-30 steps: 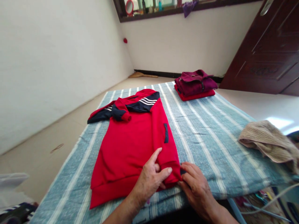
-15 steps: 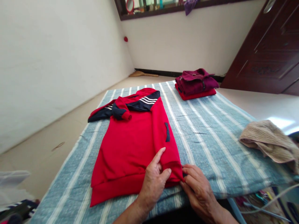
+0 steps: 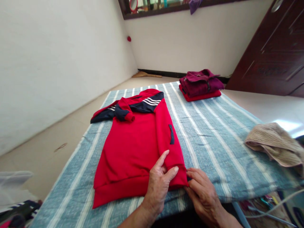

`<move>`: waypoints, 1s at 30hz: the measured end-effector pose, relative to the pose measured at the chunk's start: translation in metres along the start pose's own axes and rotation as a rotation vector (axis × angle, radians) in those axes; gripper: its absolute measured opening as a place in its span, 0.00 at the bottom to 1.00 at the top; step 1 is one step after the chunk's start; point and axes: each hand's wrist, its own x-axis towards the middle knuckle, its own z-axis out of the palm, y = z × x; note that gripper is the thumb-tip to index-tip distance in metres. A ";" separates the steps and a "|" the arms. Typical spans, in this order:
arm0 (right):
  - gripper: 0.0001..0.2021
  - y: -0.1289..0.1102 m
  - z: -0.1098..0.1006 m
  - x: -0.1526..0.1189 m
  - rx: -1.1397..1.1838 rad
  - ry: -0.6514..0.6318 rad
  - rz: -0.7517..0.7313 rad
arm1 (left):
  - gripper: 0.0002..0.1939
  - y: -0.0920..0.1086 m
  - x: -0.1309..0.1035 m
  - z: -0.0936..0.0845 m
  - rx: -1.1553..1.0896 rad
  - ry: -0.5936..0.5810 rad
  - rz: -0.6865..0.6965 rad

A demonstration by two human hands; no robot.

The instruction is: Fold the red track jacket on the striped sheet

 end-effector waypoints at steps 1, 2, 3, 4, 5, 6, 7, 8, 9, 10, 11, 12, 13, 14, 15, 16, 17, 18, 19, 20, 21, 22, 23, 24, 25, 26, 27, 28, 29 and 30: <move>0.09 0.000 0.000 0.000 -0.002 -0.002 -0.002 | 0.42 -0.001 0.000 0.001 -0.004 0.011 0.011; 0.09 0.000 0.000 -0.001 -0.004 -0.005 -0.004 | 0.41 -0.003 0.000 0.001 -0.007 0.019 0.024; 0.09 0.000 0.000 -0.001 -0.006 -0.008 -0.007 | 0.41 -0.004 0.000 0.001 -0.010 0.024 0.034; 0.09 0.000 0.000 -0.001 -0.007 -0.011 -0.011 | 0.40 -0.006 0.000 0.001 -0.015 0.029 0.042; 0.10 0.000 0.000 -0.001 -0.008 -0.012 -0.015 | 0.40 -0.008 -0.001 0.001 -0.023 0.033 0.048; 0.10 0.000 0.000 -0.001 -0.010 -0.012 -0.019 | 0.40 -0.009 -0.001 0.000 -0.033 0.039 0.054; 0.10 -0.001 0.000 -0.001 -0.014 -0.010 -0.023 | 0.40 -0.011 -0.001 0.000 -0.041 0.043 0.058; 0.10 -0.001 0.000 -0.001 -0.022 -0.007 -0.025 | 0.40 -0.012 -0.002 -0.001 -0.049 0.043 0.060; 0.10 -0.002 0.001 -0.001 -0.030 -0.005 -0.025 | 0.40 -0.013 -0.002 -0.001 -0.055 0.038 0.057; 0.10 -0.003 0.001 0.000 -0.037 -0.006 -0.024 | 0.40 -0.014 -0.002 -0.001 -0.058 0.029 0.052; 0.10 -0.003 0.001 0.000 -0.043 -0.009 -0.023 | 0.40 -0.014 -0.003 -0.002 -0.057 0.016 0.044; 0.10 -0.004 0.001 0.000 -0.047 -0.015 -0.022 | 0.40 -0.015 -0.003 -0.002 -0.055 0.003 0.039; 0.11 -0.004 0.001 0.000 -0.053 -0.021 -0.020 | 0.39 -0.015 -0.003 -0.002 -0.055 -0.010 0.035; 0.11 -0.004 0.001 0.001 -0.061 -0.025 -0.019 | 0.39 -0.015 -0.003 -0.002 -0.057 -0.021 0.034; 0.11 -0.005 0.001 0.001 -0.072 -0.025 -0.020 | 0.39 -0.015 -0.003 -0.003 -0.059 -0.028 0.036; 0.11 -0.005 0.001 0.001 -0.084 -0.022 -0.021 | 0.39 -0.015 -0.003 -0.004 -0.061 -0.032 0.038; 0.11 -0.005 0.002 0.001 -0.097 -0.013 -0.024 | 0.39 -0.016 -0.003 -0.004 -0.062 -0.032 0.041; 0.11 -0.005 0.002 0.001 -0.110 -0.001 -0.029 | 0.39 -0.016 -0.003 -0.005 -0.062 -0.030 0.044; 0.11 -0.005 0.002 0.001 -0.122 0.012 -0.034 | 0.39 -0.016 -0.003 -0.006 -0.061 -0.029 0.045; 0.10 -0.006 0.002 0.001 -0.134 0.025 -0.037 | 0.39 -0.016 -0.003 -0.007 -0.059 -0.028 0.045; 0.09 -0.006 0.003 0.001 -0.148 0.036 -0.038 | 0.40 -0.016 -0.004 -0.007 -0.058 -0.030 0.041; 0.07 -0.006 0.003 0.001 -0.162 0.047 -0.036 | 0.40 -0.016 -0.004 -0.008 -0.058 -0.032 0.038; 0.05 -0.006 0.004 0.001 -0.177 0.058 -0.032 | 0.40 -0.016 -0.004 -0.008 -0.056 -0.035 0.035; 0.04 -0.006 0.005 0.001 -0.193 0.069 -0.025 | 0.40 -0.016 -0.004 -0.009 -0.054 -0.038 0.033; 0.04 -0.006 0.006 0.002 -0.210 0.080 -0.016 | 0.40 -0.016 -0.004 -0.009 -0.051 -0.041 0.032; 0.04 -0.007 0.007 0.002 -0.226 0.090 -0.006 | 0.40 -0.015 -0.004 -0.009 -0.048 -0.043 0.033; 0.04 -0.007 0.008 0.003 -0.241 0.099 0.003 | 0.41 -0.015 -0.004 -0.009 -0.044 -0.046 0.033; 0.05 -0.007 0.009 0.003 -0.256 0.105 0.011 | 0.41 -0.014 -0.004 -0.009 -0.041 -0.049 0.032; 0.06 -0.007 0.010 0.004 -0.273 0.111 0.017 | 0.41 -0.013 -0.004 -0.010 -0.037 -0.051 0.029; 0.06 -0.006 0.012 0.004 -0.291 0.115 0.021 | 0.41 -0.012 -0.004 -0.010 -0.034 -0.053 0.027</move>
